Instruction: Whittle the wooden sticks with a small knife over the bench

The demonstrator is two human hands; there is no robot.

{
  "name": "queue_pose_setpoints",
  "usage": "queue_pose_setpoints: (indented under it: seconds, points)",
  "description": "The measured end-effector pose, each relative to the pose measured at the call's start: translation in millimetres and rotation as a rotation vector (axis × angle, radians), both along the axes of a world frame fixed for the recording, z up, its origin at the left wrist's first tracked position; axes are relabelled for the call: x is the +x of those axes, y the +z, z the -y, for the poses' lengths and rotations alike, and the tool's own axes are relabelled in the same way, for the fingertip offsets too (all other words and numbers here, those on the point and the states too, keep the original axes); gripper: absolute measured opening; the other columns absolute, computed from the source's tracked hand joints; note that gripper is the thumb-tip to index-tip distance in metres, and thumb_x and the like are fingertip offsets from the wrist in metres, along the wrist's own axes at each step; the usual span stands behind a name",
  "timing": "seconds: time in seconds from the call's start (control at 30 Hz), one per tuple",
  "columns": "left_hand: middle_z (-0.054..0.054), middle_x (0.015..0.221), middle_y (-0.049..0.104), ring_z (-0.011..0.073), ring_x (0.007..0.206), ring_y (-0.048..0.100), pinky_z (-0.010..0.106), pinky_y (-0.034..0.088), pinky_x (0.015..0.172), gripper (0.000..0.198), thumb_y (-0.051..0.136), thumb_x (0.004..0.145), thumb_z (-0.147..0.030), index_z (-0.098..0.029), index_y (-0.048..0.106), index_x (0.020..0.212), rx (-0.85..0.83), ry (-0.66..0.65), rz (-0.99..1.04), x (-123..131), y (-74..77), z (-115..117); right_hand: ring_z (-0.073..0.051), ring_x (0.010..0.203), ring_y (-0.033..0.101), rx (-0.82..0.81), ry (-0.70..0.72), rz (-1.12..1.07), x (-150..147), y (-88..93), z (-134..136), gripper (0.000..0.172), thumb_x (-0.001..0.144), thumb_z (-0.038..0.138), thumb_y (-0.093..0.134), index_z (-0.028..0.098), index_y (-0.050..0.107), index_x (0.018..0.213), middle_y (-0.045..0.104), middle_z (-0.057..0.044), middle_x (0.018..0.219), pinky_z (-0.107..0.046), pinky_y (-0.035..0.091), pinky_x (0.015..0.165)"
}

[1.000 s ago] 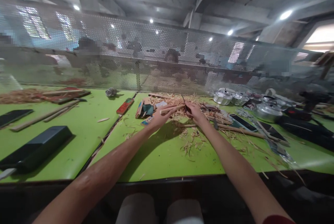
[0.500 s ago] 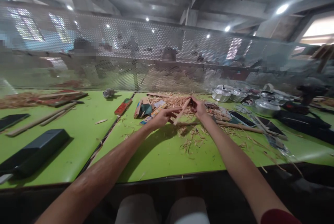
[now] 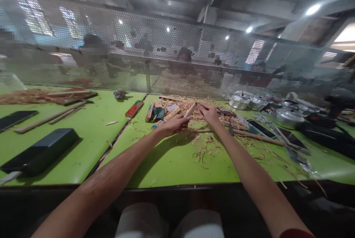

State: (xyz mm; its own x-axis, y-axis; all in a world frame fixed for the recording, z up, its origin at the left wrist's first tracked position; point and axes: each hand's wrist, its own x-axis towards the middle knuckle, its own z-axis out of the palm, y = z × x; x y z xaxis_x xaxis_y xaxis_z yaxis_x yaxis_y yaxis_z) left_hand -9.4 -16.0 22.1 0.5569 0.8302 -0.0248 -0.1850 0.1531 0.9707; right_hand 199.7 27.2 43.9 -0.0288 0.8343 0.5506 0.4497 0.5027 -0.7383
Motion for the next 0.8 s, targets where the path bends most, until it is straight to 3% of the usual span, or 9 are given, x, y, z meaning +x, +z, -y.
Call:
queue_pose_setpoints:
  seconds: [0.1,0.17,0.27,0.43,0.57,0.8]
  points:
    - [-0.008,0.059,0.038,0.0049,0.045,0.036,0.017,0.023,0.042,0.027,0.067,0.095,-0.031,-0.020,0.048,0.078,-0.001,0.153,-0.041,4.2,-0.8,-4.2,-0.026,0.108,0.072,0.089,-0.060,0.058,-0.8,0.8,1.3,0.042,0.096,0.039,0.063,0.010,0.082,0.118,0.079,-0.015,0.117,-0.033,0.054,0.098]
    - [-0.007,0.061,0.043,0.0060,0.050,0.043,0.017,0.033,0.046,0.020,0.065,0.094,-0.025,-0.019,0.051,0.081,0.023,0.240,-0.054,5.8,-0.6,-5.5,-0.026,0.111,0.072,0.079,-0.053,0.150,-2.6,-0.6,3.3,0.035,0.097,0.034,0.063,0.013,0.084,0.115,0.079,-0.014,0.121,-0.035,0.053,0.103]
    - [-0.006,0.067,0.049,0.0068,0.053,0.049,0.017,0.038,0.048,0.019,0.068,0.091,-0.023,-0.020,0.050,0.087,0.035,0.269,-0.034,5.3,-0.5,-5.8,-0.027,0.106,0.075,0.034,0.017,0.333,-8.9,-6.1,6.5,0.024,0.095,0.030,0.069,0.018,0.087,0.106,0.081,-0.011,0.115,-0.036,0.054,0.100]
    - [-0.011,0.063,0.039,0.0033,0.041,0.031,0.015,0.019,0.041,0.027,0.064,0.095,-0.032,-0.024,0.039,0.088,0.007,0.161,0.048,5.0,1.4,0.2,-0.024,0.103,0.076,0.039,0.116,0.449,-19.8,-9.6,12.1,0.021,0.096,0.029,0.069,0.023,0.088,0.104,0.081,-0.007,0.114,-0.031,0.054,0.094]
    - [-0.012,0.062,0.035,0.0049,0.041,0.031,0.016,0.024,0.042,0.022,0.053,0.101,-0.029,-0.025,0.036,0.088,0.092,0.308,-0.014,12.2,2.2,4.9,-0.024,0.102,0.076,0.067,0.109,0.506,-20.2,-2.7,18.0,0.022,0.097,0.028,0.067,0.023,0.088,0.106,0.082,-0.007,0.113,-0.028,0.053,0.090]
    - [-0.009,0.061,0.040,0.0085,0.043,0.037,0.023,0.034,0.046,0.019,0.053,0.100,-0.018,-0.025,0.040,0.087,0.239,0.527,-0.364,17.3,-3.6,2.5,-0.024,0.101,0.074,0.108,-0.064,0.664,-18.6,-4.6,12.6,0.029,0.101,0.032,0.062,0.023,0.085,0.117,0.081,-0.009,0.116,-0.028,0.050,0.089]
